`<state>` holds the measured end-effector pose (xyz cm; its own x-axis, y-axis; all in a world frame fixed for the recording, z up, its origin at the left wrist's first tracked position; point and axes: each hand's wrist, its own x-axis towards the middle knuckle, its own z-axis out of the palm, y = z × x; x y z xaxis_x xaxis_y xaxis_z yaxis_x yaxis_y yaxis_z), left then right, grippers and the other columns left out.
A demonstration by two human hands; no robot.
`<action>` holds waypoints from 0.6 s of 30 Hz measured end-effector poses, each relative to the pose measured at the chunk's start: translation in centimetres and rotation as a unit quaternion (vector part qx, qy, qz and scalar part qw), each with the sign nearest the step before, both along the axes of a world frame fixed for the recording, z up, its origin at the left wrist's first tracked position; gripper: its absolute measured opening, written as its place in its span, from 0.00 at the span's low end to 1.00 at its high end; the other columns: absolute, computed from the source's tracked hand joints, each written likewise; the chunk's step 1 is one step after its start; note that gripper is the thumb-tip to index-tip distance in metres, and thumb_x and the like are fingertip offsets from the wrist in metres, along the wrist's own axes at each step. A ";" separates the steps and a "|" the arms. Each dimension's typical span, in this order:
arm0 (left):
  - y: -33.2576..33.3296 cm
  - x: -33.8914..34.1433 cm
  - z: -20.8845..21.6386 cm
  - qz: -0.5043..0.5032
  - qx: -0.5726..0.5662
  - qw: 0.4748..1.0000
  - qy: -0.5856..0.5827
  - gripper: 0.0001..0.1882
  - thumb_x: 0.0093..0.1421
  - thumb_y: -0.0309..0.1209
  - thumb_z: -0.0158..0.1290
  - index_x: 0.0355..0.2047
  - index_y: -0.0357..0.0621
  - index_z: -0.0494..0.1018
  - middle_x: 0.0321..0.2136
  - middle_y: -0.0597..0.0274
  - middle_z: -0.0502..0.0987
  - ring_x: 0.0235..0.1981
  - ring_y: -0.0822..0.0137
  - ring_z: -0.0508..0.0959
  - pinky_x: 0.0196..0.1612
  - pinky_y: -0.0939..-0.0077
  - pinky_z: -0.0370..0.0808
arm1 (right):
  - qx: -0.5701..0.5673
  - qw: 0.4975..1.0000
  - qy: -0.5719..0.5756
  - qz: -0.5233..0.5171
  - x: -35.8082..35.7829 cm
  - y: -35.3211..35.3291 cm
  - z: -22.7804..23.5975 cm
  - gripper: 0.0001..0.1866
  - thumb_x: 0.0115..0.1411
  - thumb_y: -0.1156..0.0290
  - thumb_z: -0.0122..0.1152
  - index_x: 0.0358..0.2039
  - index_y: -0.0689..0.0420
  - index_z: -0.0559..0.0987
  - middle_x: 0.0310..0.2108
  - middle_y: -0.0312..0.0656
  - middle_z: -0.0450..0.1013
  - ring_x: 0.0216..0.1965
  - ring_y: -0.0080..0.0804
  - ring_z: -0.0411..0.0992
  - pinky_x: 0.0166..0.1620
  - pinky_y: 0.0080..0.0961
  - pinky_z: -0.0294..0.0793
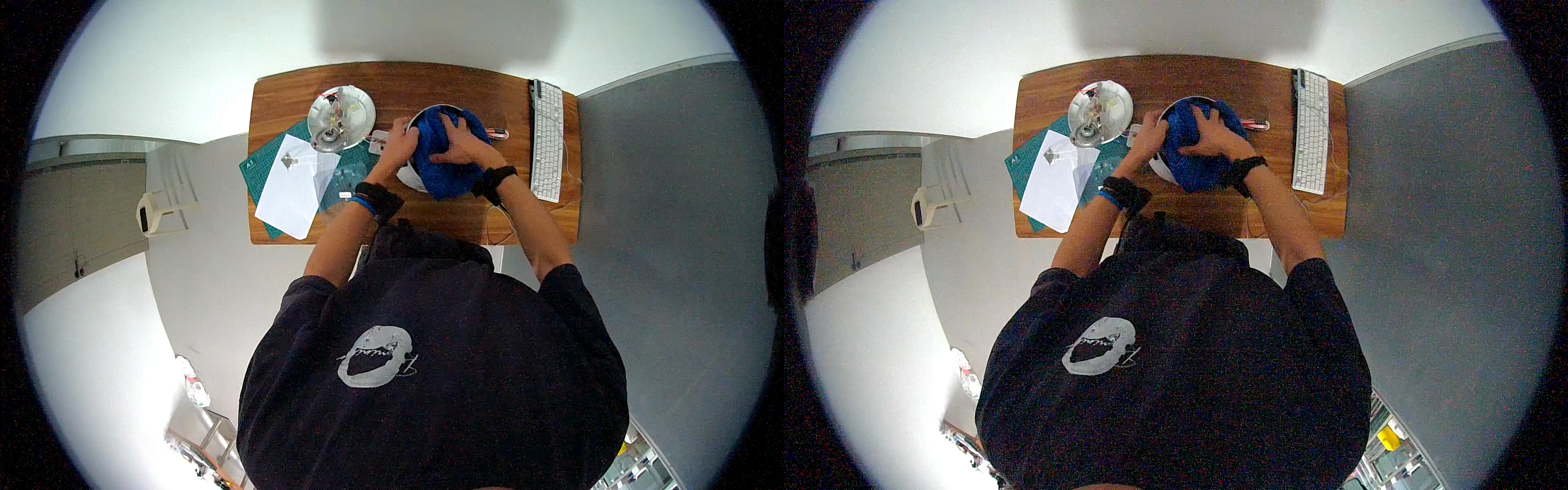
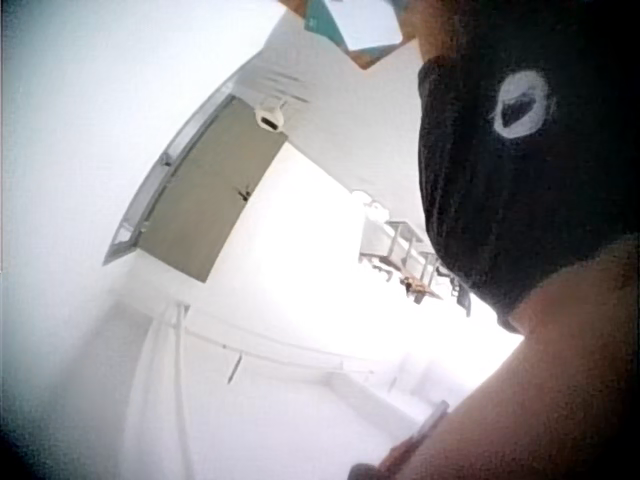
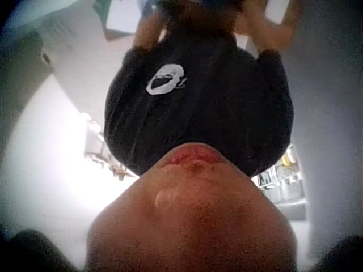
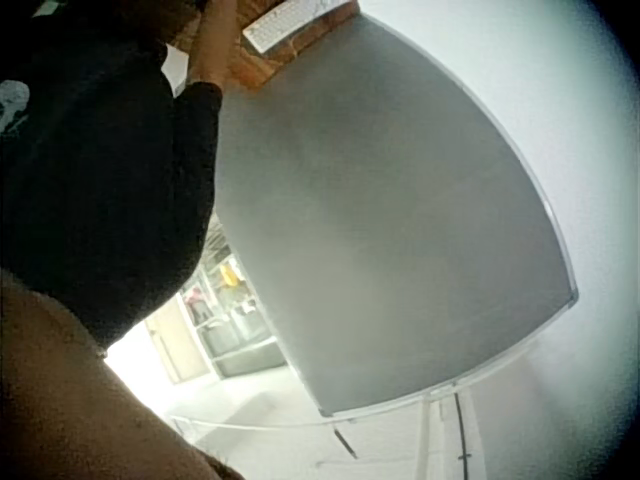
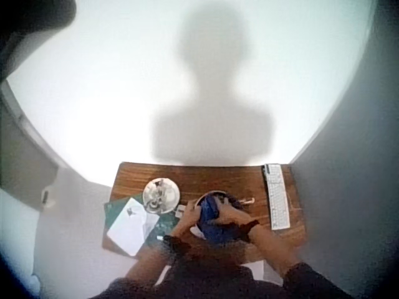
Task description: The person disassembles a white cylindrical appliance, wipes the internal components with a blue cloth, and reassembles the unit. The person handles the appliance parts and a cloth on a wooden desk.
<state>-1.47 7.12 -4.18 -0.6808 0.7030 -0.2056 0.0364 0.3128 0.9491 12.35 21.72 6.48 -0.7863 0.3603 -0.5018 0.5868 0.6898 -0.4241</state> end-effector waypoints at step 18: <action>4.0 0.8 6.0 0.051 -0.046 0.995 0.069 0.23 0.76 0.41 0.39 0.56 0.38 0.76 0.50 0.38 0.81 0.53 0.37 0.79 0.56 0.51 0.74 | 0.000 0.998 0.057 -0.011 -2.5 1.1 -3.3 0.45 0.59 0.53 0.70 0.71 0.59 0.63 0.75 0.57 0.52 0.72 0.71 0.53 0.69 0.66 0.61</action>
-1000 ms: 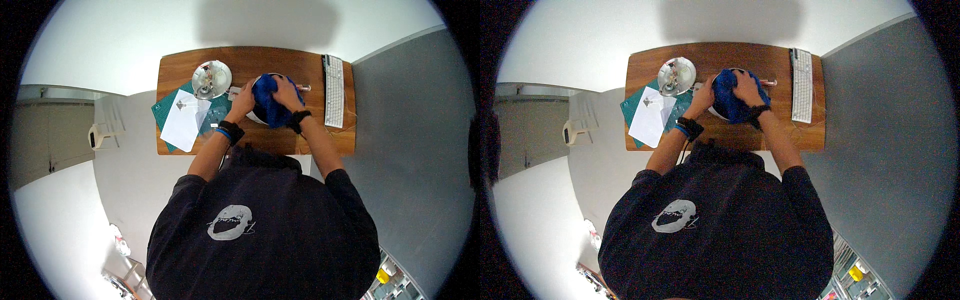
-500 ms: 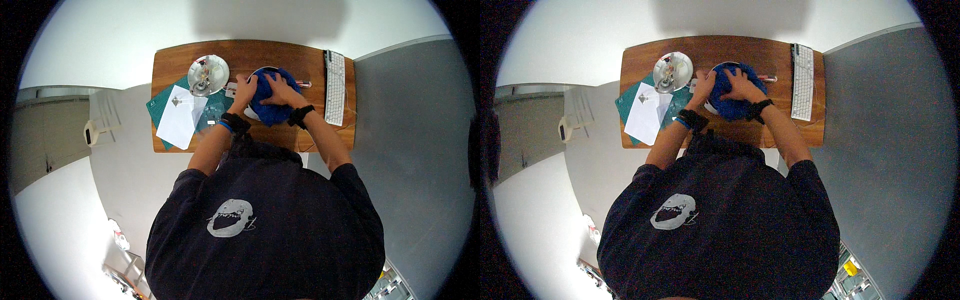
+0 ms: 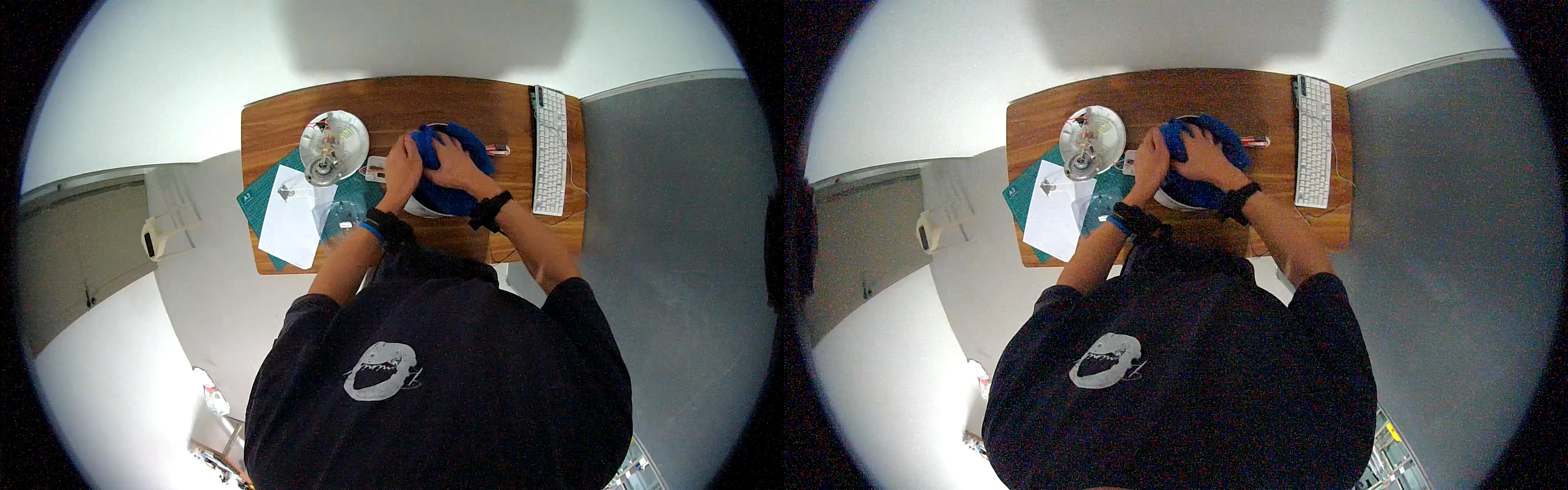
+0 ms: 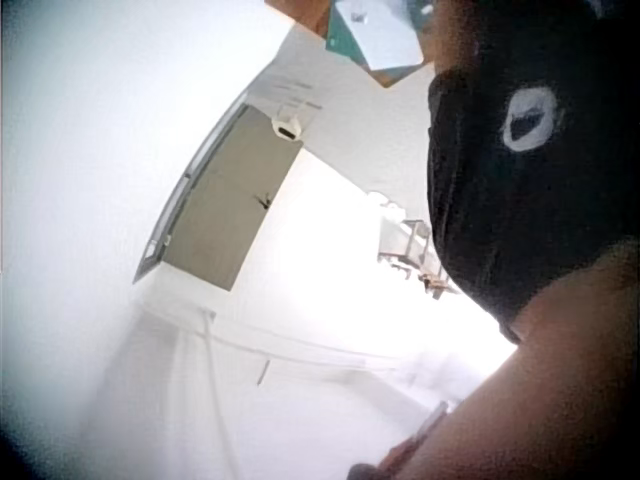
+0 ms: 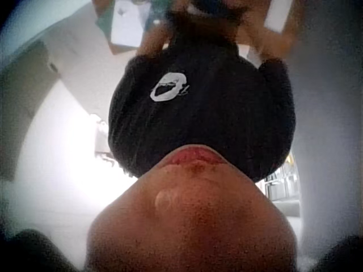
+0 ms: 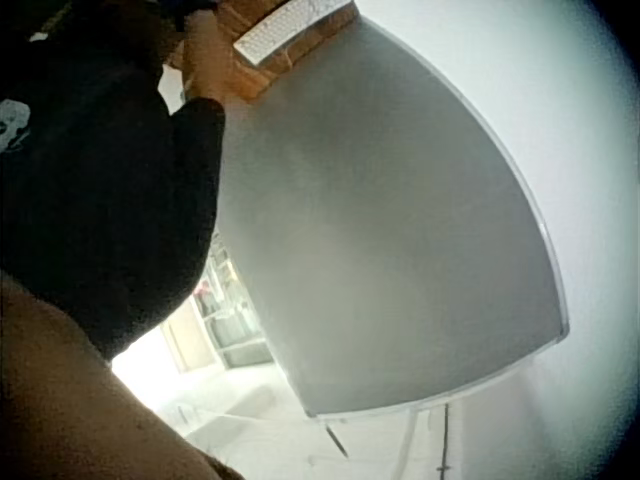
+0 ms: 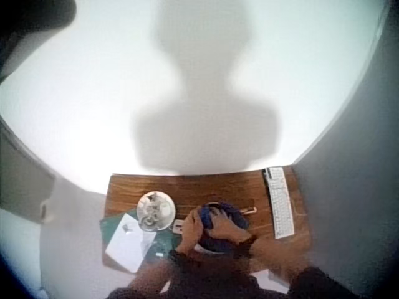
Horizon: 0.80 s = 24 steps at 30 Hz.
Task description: The person disassembles a white cylindrical appliance, wipes the internal components with a blue cloth, and reassembles the unit. The person handles the appliance parts and a cloth on a wooden desk.
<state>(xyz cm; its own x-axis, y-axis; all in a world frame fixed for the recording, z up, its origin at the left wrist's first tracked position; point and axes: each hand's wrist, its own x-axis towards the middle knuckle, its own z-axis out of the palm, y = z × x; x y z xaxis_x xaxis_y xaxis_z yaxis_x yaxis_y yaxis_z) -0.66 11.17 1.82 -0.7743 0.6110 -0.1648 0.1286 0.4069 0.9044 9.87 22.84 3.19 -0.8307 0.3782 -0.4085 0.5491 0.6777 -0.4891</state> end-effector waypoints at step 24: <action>-1.5 0.6 0.7 -0.053 0.043 0.995 -0.075 0.21 0.76 0.41 0.46 0.59 0.42 0.77 0.56 0.47 0.80 0.57 0.53 0.79 0.61 0.66 0.72 | 0.114 0.981 -0.102 0.116 3.6 2.4 5.9 0.43 0.57 0.69 0.73 0.70 0.55 0.62 0.54 0.60 0.74 0.41 0.53 0.82 0.41 0.44 0.84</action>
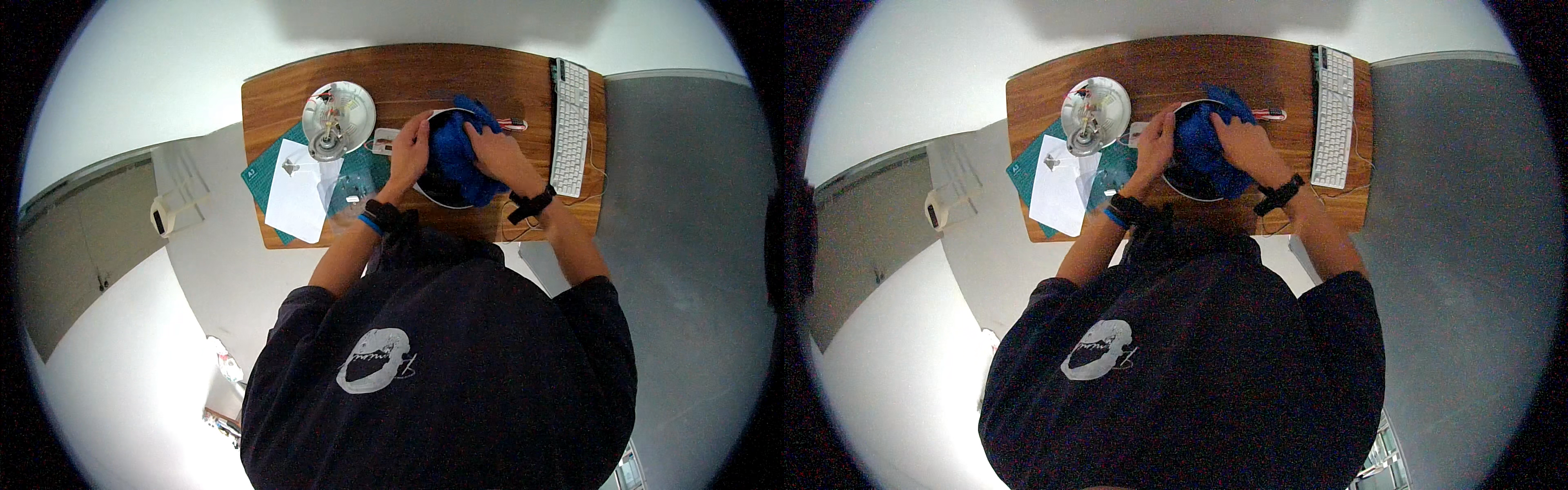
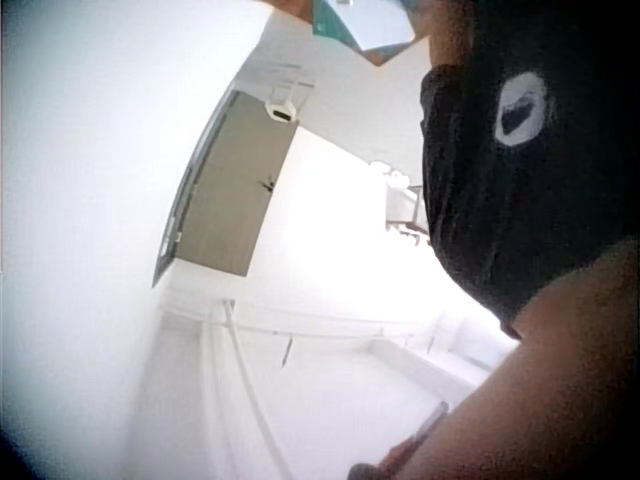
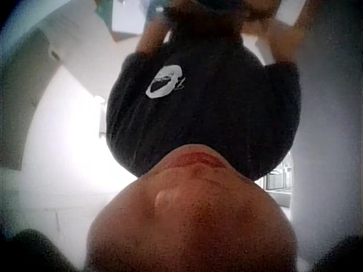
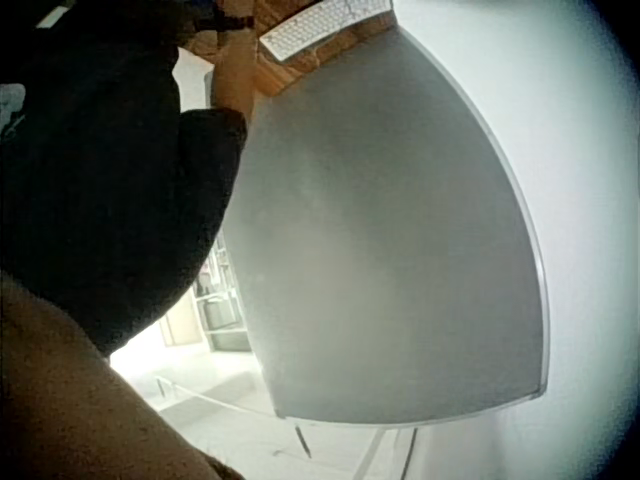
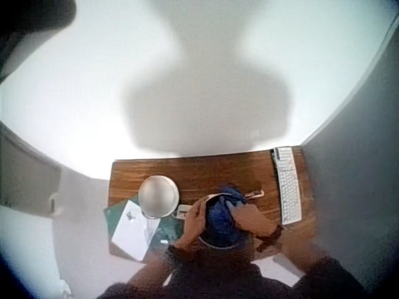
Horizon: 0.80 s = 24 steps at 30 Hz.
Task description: The person disassembles a white cylindrical appliance, wipes the internal components with a blue cloth, and reassembles the unit. The person handles the appliance parts and a cloth on a wooden desk.
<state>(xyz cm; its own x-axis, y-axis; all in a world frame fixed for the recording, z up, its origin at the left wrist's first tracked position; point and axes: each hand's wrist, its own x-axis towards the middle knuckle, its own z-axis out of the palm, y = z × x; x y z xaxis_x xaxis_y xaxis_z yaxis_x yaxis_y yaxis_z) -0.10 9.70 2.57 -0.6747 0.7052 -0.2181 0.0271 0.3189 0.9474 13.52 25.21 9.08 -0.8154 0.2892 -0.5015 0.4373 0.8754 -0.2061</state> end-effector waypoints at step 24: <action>0.3 -1.4 -2.4 0.109 0.013 0.994 -0.019 0.22 0.78 0.40 0.41 0.54 0.37 0.77 0.47 0.47 0.83 0.50 0.52 0.81 0.55 0.62 0.74 | -0.102 0.985 0.057 0.129 1.4 -2.4 1.1 0.40 0.44 0.73 0.79 0.61 0.44 0.78 0.74 0.46 0.53 0.69 0.62 0.58 0.67 0.68 0.63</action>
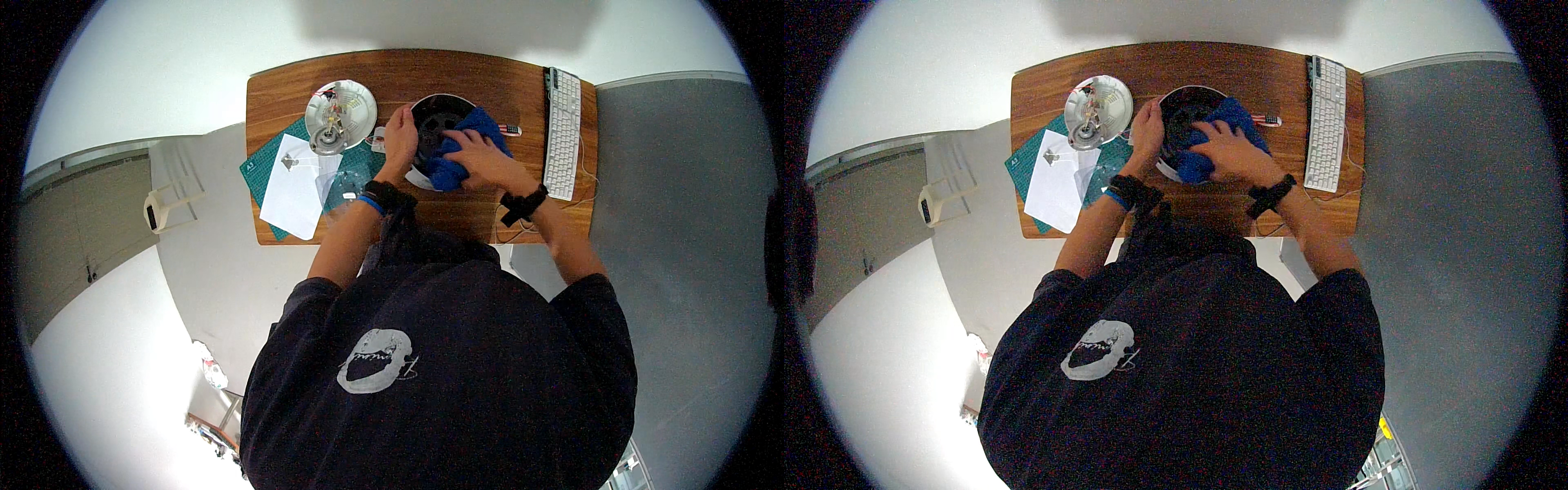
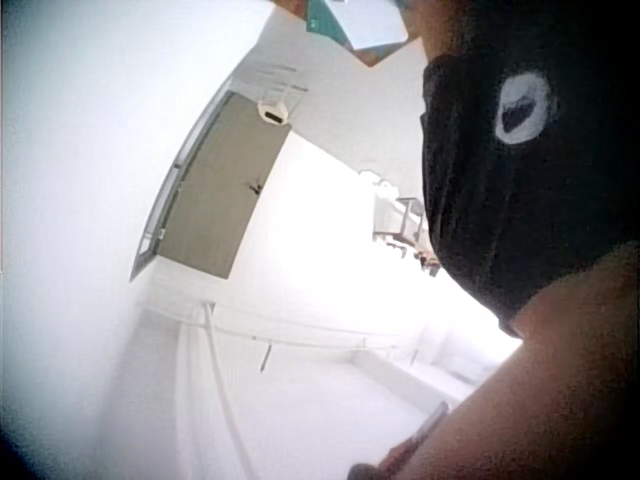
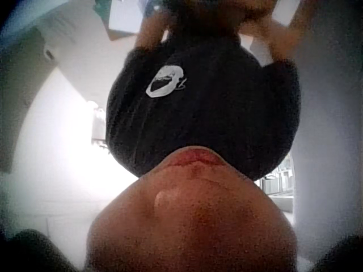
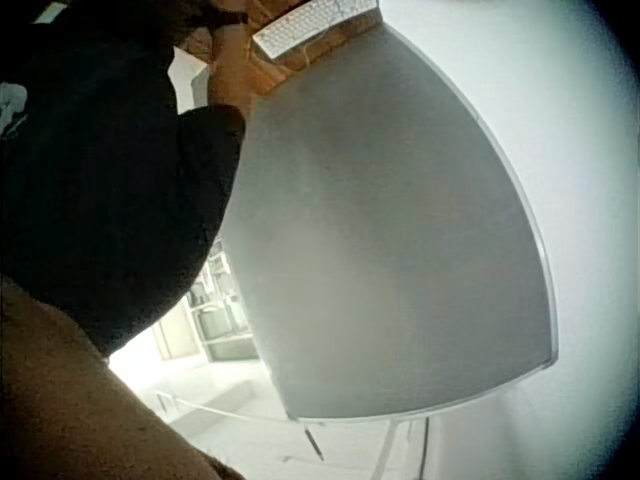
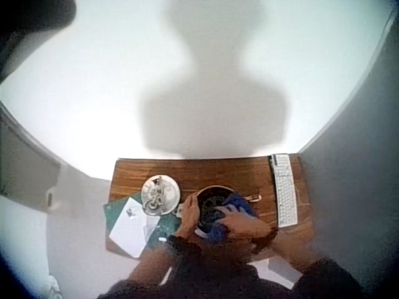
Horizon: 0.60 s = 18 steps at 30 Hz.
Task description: The person disassembles a white cylindrical appliance, wipes the internal components with a blue cloth, and reassembles the unit. The person handles the appliance parts and a cloth on a wooden desk.
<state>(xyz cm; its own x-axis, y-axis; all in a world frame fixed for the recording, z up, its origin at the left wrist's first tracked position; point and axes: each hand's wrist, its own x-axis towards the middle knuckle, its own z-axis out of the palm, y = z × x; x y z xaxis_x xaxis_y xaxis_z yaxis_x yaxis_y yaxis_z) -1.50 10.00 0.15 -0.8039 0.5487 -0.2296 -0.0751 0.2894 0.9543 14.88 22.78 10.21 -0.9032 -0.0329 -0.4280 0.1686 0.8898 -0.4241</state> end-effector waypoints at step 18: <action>0.9 1.2 0.7 -0.075 -0.015 0.992 0.102 0.20 0.77 0.41 0.41 0.54 0.43 0.78 0.49 0.41 0.82 0.52 0.41 0.80 0.56 0.53 0.73 | -0.045 0.969 0.195 -0.147 -3.6 2.0 -4.2 0.35 0.52 0.81 0.68 0.62 0.53 0.70 0.64 0.61 0.65 0.62 0.64 0.69 0.62 0.50 0.74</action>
<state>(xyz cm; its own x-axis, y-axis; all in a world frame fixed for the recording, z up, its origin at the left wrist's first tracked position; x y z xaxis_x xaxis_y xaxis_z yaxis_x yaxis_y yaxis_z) -0.35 10.88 0.86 -0.7451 0.6610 -0.0891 0.1647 0.3117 0.9358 11.25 24.76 6.01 -0.9718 0.2281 -0.0595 0.2196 0.7845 -0.5800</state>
